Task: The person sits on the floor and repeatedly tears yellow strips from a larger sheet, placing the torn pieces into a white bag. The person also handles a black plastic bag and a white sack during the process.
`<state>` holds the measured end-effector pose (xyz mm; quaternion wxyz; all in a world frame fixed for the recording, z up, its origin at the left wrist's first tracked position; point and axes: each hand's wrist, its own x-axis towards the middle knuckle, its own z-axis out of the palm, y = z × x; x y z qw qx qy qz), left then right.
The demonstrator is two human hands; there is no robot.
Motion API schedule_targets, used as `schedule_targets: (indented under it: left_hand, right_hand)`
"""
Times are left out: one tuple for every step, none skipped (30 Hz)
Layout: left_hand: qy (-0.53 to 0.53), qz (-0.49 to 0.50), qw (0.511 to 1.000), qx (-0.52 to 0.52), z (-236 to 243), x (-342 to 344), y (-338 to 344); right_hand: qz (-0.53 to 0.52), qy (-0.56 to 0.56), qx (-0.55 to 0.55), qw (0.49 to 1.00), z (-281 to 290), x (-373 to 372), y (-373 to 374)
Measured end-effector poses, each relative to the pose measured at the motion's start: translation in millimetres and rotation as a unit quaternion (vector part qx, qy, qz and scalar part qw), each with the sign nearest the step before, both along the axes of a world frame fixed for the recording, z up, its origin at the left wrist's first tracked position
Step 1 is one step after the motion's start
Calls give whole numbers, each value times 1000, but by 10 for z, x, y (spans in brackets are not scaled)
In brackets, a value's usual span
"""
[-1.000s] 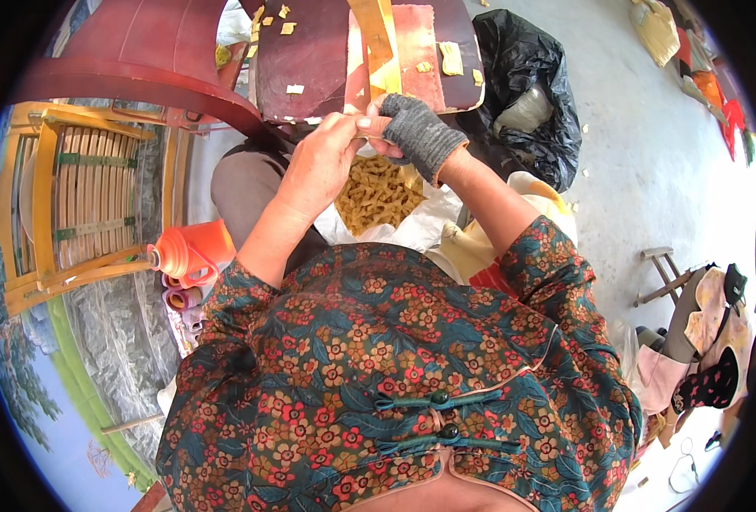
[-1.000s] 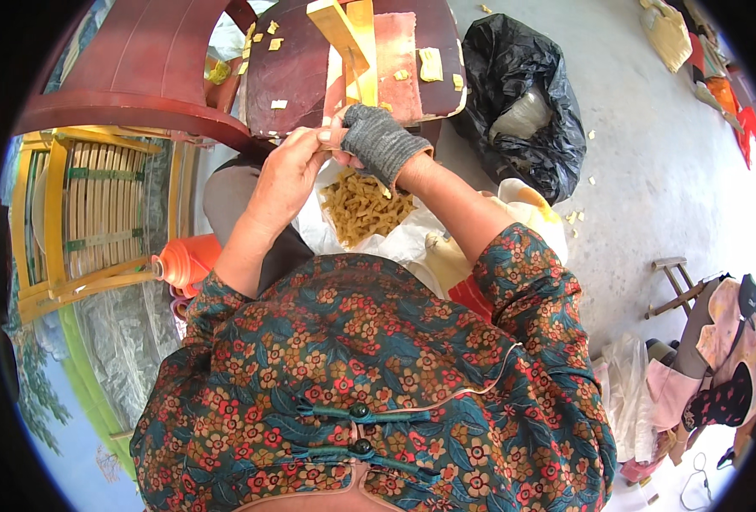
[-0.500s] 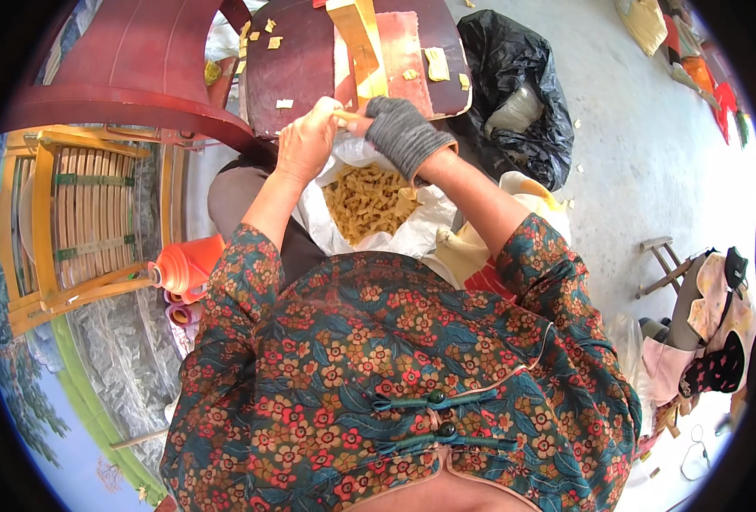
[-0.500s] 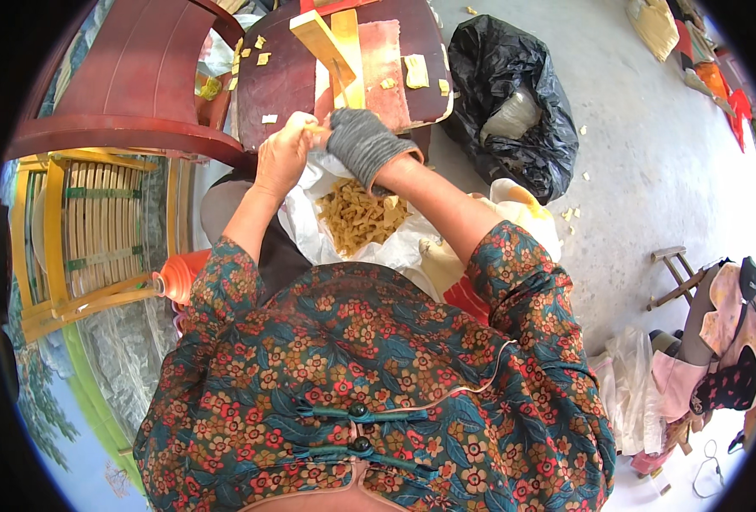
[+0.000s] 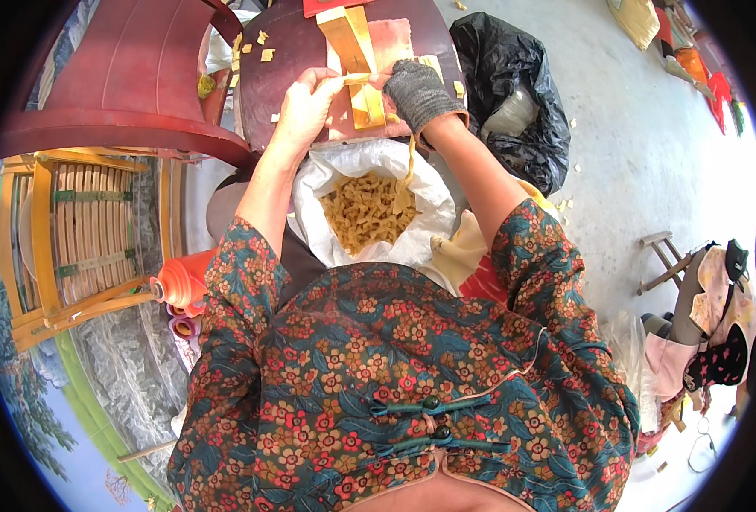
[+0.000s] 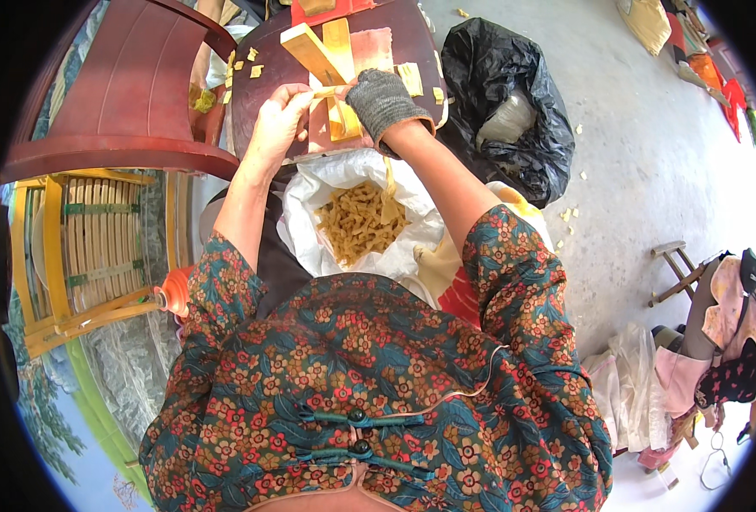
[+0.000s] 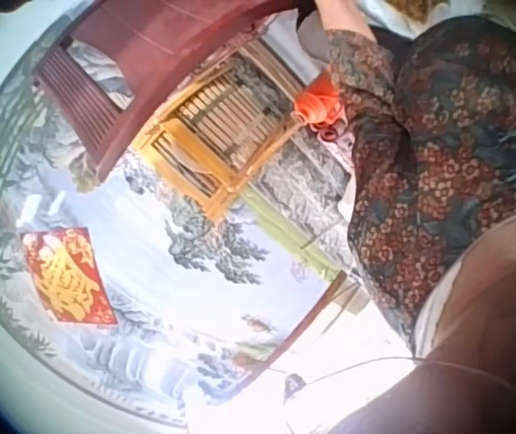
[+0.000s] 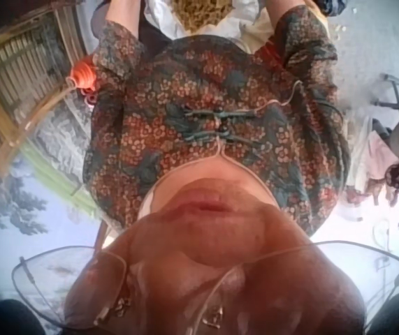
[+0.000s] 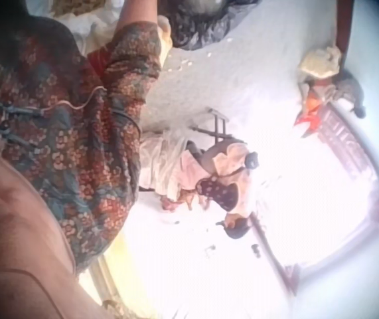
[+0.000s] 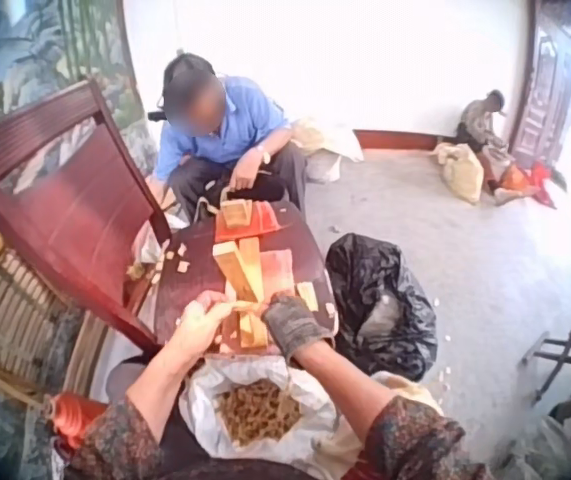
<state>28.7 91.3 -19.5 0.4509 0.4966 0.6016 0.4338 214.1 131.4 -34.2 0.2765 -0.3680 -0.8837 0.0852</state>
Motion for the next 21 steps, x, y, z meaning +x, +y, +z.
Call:
schedule_targets:
  left_hand:
    - [12,7,1000,-1,6,3,31]
    - [24,15,1000,-3,9,2,64]
    - [46,11,999,9,-28,-3,100]
    - [69,9,997,20,-99,-15,131]
    - [91,6,995,30,-164,-25,155]
    - [124,8,992,20,-239,-22,165]
    - [157,11,987,10,-291,5,154]
    - [190,14,982,-1,-330,16,139]
    - [195,29,978,-71,-320,34,93]
    - [198,4,978,-62,-305,30,12]
    - [200,-22,978,-54,-280,13,-112]
    - [200,-50,978,-42,-237,26,-218]
    - [248,-52,965,63,-267,61,-364]
    - [204,-57,976,46,-311,72,-470]
    - [162,-61,984,29,-353,76,-564]
    - [120,-70,990,12,-367,96,-671]
    - [-39,-61,990,-124,-156,225,-838]
    - [-268,-34,937,-224,-168,255,-977]
    - [-365,-3,904,-224,-163,360,-1072]
    - [-458,28,860,-222,-134,466,-1138]
    - [-500,63,834,-223,-15,511,-1150]
  right_hand:
    - [-18,-42,-19,999,47,-29,42]
    - [-35,-84,-38,995,78,-59,83]
    - [-37,-89,-59,994,29,-93,137]
    - [-39,-93,-82,992,-69,-133,202]
    - [-40,-97,-104,989,-170,-158,245]
    - [-42,-139,-75,987,-289,-161,257]
    - [-43,-179,-46,982,-381,-148,237]
    - [-44,-218,-17,975,-463,-133,223]
    - [-144,-41,-203,968,-445,-122,173]
    - [-184,-18,-252,950,-387,-124,157]
    - [-126,-13,-166,978,-514,-91,136]
    - [-71,-9,-75,995,-607,-41,132]
    - [-92,34,-121,988,-430,-57,-11]
    - [-111,77,-165,977,-40,-97,-258]
    - [-130,122,-210,961,198,-105,-473]
    - [-63,174,-125,975,222,-65,-611]
    - [-27,160,-111,980,247,-72,-730]
    - [12,149,-94,984,269,-91,-843]
    - [53,156,-75,983,265,-95,-947]
    - [93,164,-55,981,252,-97,-1044]
    - [130,172,-36,976,244,-91,-1107]
